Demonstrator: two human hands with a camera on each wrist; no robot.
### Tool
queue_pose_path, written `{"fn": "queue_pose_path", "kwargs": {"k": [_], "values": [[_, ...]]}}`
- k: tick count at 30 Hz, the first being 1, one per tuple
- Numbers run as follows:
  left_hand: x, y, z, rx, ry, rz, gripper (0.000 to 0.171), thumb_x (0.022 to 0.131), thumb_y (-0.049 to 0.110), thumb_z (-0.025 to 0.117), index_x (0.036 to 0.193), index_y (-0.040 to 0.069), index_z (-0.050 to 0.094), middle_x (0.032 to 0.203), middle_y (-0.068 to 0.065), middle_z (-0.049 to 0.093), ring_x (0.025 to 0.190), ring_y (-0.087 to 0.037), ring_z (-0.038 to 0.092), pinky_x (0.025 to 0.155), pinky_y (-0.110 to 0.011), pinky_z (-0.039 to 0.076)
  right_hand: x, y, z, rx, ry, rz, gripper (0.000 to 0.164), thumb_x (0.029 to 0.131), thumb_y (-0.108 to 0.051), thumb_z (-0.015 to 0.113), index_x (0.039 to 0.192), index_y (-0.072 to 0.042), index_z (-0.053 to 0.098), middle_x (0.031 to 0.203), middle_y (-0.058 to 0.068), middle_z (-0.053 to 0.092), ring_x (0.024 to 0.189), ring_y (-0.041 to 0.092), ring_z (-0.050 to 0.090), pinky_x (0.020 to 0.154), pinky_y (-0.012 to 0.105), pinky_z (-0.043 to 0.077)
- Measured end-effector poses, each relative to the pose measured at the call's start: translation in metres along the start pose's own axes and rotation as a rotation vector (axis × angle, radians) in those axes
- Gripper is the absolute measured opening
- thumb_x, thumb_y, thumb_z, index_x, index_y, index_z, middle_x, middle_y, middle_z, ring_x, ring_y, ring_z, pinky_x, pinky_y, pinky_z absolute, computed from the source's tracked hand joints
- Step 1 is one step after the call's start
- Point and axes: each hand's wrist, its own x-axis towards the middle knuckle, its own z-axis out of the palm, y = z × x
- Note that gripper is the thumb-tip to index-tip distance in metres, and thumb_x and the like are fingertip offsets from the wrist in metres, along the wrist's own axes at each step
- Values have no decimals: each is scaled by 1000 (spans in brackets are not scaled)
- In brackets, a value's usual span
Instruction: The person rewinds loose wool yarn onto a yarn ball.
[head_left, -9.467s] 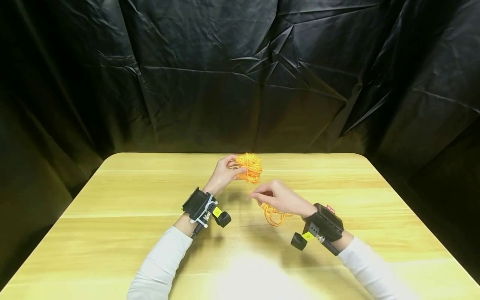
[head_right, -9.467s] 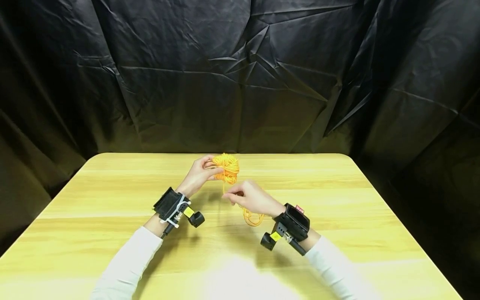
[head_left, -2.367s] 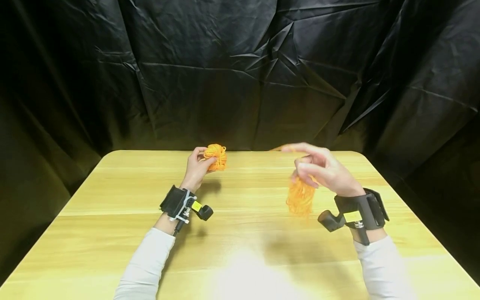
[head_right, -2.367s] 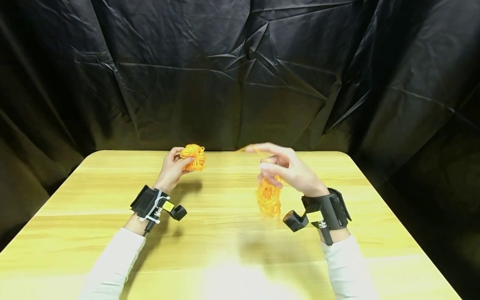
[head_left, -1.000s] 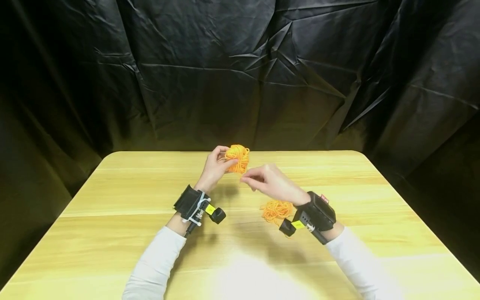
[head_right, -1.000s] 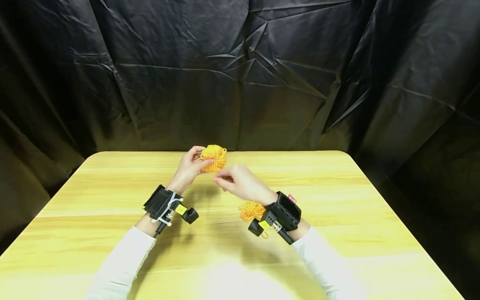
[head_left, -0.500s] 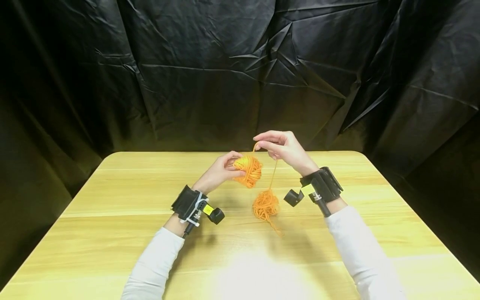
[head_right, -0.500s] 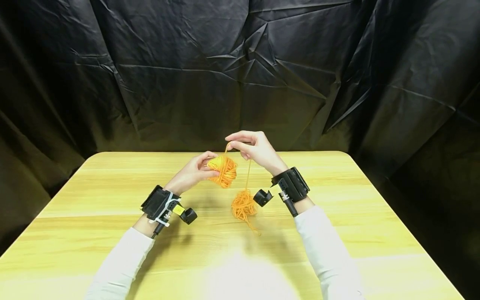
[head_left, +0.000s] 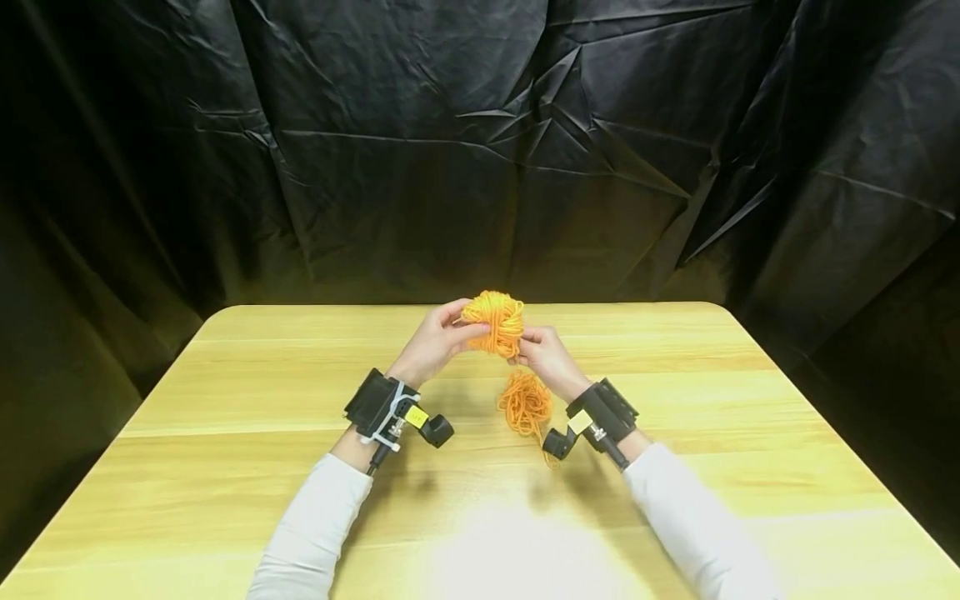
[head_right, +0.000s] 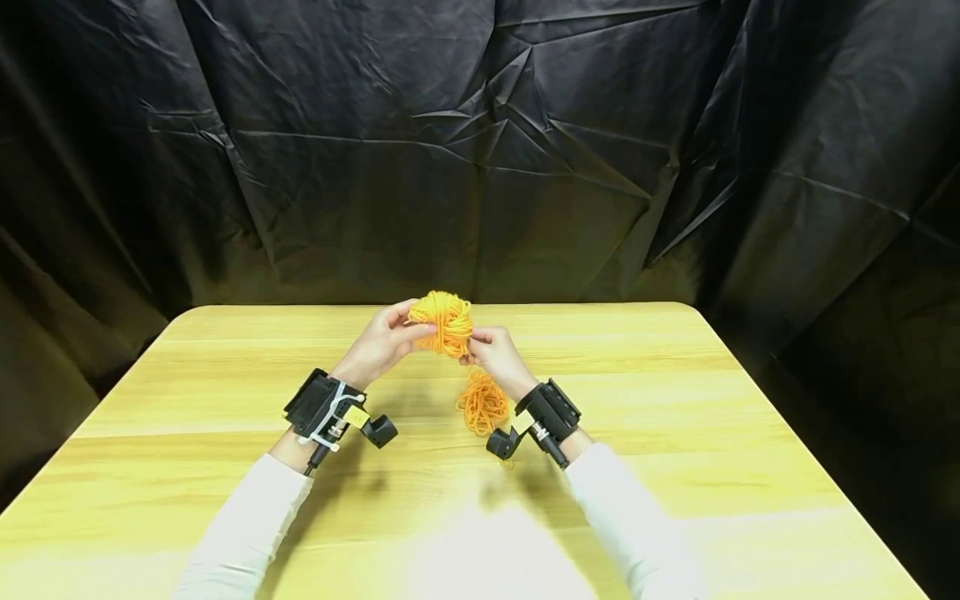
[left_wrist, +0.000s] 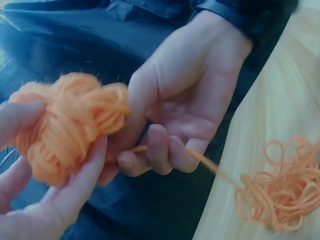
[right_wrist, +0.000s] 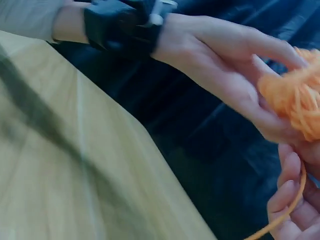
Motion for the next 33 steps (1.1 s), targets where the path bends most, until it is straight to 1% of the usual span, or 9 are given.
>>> {"fn": "queue_pose_path", "kwargs": {"k": [4,8,12,17,20,25,29,31,33], "values": [[1,-1,2,-5,91,-13,37,84,1,58,120,-3,49,110,-16,59,93,-19,60,85,-34,47,-6,3,10,52,-9,-7,23,92,-3,42,96,17,54,66,-1,52,59,8,48,60,20,43],[1,-3,3,18,154,-9,36,85,3,58,120,-2,50,110,-18,60,91,-17,61,87,-37,46,-11,5,17,50,5,-6,23,91,-6,46,93,14,58,68,-1,55,56,7,47,57,19,41],[2,-5,3,-1,213,7,33,84,4,58,116,-2,51,103,-13,63,87,-15,62,86,-41,46,-17,8,21,-55,-23,-30,25,91,-11,50,99,8,63,70,-3,56,55,7,47,53,21,38],[4,-5,2,-44,290,48,28,83,2,60,109,-2,51,99,-9,62,83,-16,63,77,-41,50,-29,3,19,-197,-119,-74,26,91,-17,50,95,3,65,65,2,53,53,8,44,51,23,37],[5,-4,-1,-29,342,65,29,82,0,60,109,-3,51,100,-11,60,82,-15,63,72,-38,52,-36,-6,13,-239,-183,-77,27,92,-17,48,98,3,64,64,3,50,51,7,41,48,20,33],[5,-6,-5,70,400,21,34,80,2,63,112,-3,51,103,-15,57,80,-13,62,71,-36,52,-44,-28,4,-315,-260,-134,26,93,-14,46,101,2,64,60,1,44,49,7,36,46,17,31],[5,-9,-6,131,424,12,35,79,1,64,112,-3,51,105,-18,56,80,-14,61,71,-33,53,-47,-48,0,-432,-308,-209,20,90,-13,51,98,-2,66,56,1,41,47,8,35,43,19,29],[6,-10,-7,151,433,15,35,79,1,64,111,-3,52,104,-18,56,80,-14,61,70,-31,53,-49,-60,-2,-488,-321,-244,18,88,-12,54,97,-3,67,56,3,44,46,10,35,42,20,30],[6,-11,-8,169,438,15,35,79,0,64,111,-3,52,103,-18,56,80,-14,61,68,-29,53,-50,-71,-4,-506,-335,-259,16,87,-13,57,96,-4,67,57,5,46,45,13,37,42,21,32]]}}
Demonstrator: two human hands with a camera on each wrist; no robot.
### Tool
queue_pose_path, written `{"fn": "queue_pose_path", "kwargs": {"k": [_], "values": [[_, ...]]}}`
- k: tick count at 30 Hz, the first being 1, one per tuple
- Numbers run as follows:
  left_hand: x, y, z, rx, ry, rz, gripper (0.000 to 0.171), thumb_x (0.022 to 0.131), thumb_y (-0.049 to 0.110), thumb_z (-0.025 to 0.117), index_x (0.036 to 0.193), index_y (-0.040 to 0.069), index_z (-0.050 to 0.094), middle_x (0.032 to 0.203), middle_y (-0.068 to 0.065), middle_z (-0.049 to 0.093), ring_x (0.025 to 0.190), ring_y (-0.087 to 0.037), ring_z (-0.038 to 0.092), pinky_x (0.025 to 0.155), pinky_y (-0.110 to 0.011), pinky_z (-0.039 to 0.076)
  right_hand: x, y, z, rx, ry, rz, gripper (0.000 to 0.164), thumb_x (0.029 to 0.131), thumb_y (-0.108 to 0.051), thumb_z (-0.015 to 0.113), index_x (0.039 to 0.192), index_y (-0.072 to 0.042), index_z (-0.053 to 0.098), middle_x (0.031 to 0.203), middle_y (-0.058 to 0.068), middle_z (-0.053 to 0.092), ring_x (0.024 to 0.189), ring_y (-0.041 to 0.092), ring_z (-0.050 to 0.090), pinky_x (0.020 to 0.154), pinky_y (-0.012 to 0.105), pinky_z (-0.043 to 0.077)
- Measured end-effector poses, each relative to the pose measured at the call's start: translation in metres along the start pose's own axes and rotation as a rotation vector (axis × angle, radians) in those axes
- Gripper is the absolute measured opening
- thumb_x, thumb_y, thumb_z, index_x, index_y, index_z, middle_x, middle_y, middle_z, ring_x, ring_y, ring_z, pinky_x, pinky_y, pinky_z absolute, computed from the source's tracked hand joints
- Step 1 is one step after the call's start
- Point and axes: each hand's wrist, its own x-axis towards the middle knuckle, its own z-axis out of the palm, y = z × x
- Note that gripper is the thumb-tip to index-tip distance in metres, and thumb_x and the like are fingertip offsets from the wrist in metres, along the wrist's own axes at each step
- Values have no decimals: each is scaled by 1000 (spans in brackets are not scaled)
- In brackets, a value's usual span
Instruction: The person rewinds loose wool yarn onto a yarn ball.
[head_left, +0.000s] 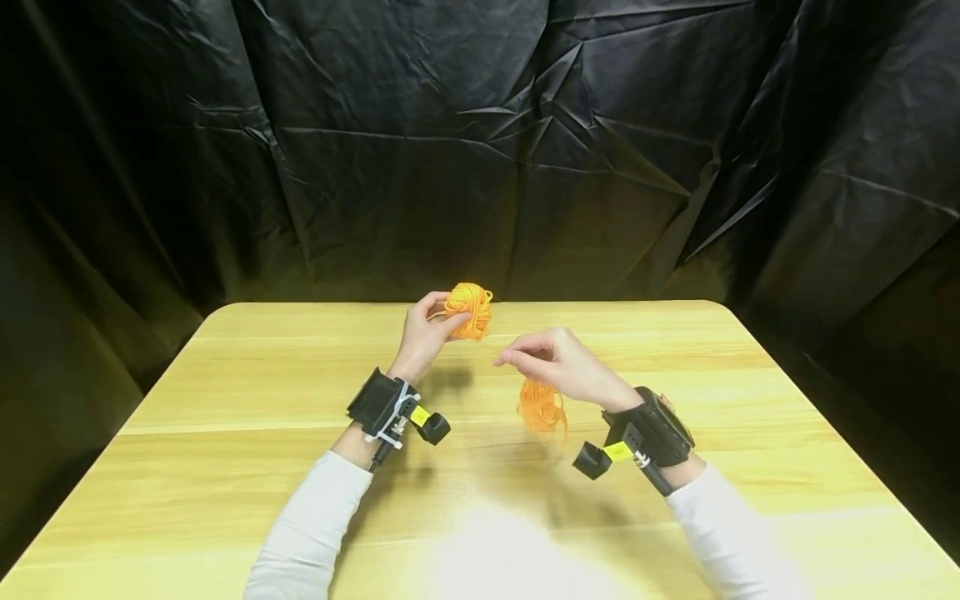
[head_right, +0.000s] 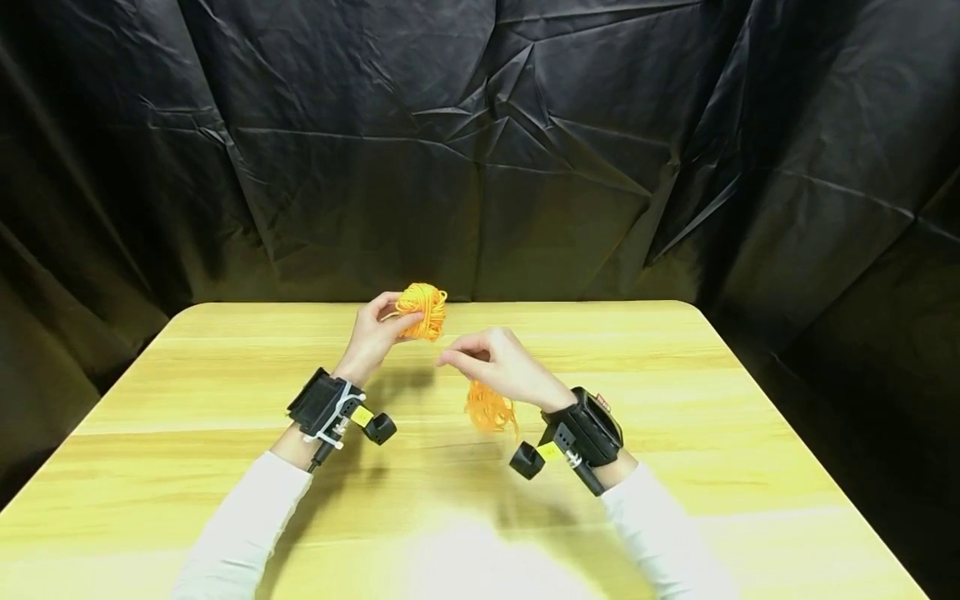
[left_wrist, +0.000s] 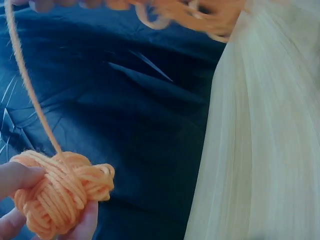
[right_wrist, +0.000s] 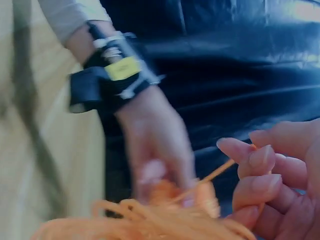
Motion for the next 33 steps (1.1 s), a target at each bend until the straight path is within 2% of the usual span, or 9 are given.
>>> {"fn": "queue_pose_path", "kwargs": {"k": [6,9,14,18,21,25,27,30,33], "values": [[2,-2,-9,28,53,-22,36,78,0,65,111,-3,52,98,-12,54,75,-10,59,65,-27,53,-7,-11,-26,54,-87,-17,12,84,-13,61,92,-5,66,54,7,50,46,19,45,44,26,40],[4,0,-17,22,99,-30,36,79,0,64,112,-3,52,96,-10,53,73,-8,58,64,-24,53,-14,-6,-37,47,-206,-34,9,84,-10,60,91,-5,64,58,6,56,51,18,51,48,28,45],[5,2,-27,11,133,-42,36,79,1,63,113,-3,51,96,-8,50,74,-9,57,65,-25,53,-26,5,-43,67,-389,-5,23,86,-7,56,109,-1,55,64,9,56,53,17,53,49,27,47],[6,2,-29,-3,135,-51,36,79,0,63,113,-3,51,97,-8,50,74,-9,57,65,-25,53,-28,15,-41,-110,-315,54,24,86,-8,56,109,-2,57,61,0,54,52,10,50,46,22,43],[5,4,-29,-18,132,-42,36,79,0,63,113,-3,51,97,-8,51,74,-10,57,65,-25,53,-27,29,-36,-263,-283,125,27,83,-12,61,107,-1,59,76,1,62,65,11,55,56,24,46],[4,9,-28,-29,129,-19,36,79,1,64,112,-3,51,96,-9,53,75,-9,59,65,-25,53,-33,55,-26,-396,-371,291,43,74,-16,69,112,1,56,106,12,60,94,25,55,80,36,47],[4,10,-28,-32,129,-15,36,78,1,64,112,-2,52,95,-8,54,74,-9,59,64,-24,53,-38,68,-21,-447,-415,390,49,71,-9,69,116,2,53,113,15,57,95,27,54,82,40,45],[3,11,-29,-29,130,-15,36,78,1,65,112,-3,52,95,-9,54,74,-8,59,63,-24,53,-41,81,-13,-515,-407,485,44,68,1,67,111,-1,56,106,13,58,87,23,53,77,36,46],[2,10,-29,-23,129,-23,36,79,1,65,112,-2,52,95,-8,54,74,-8,59,63,-23,53,-40,89,-12,-503,-286,474,29,70,4,64,99,1,59,86,10,62,71,19,53,62,28,46]]}}
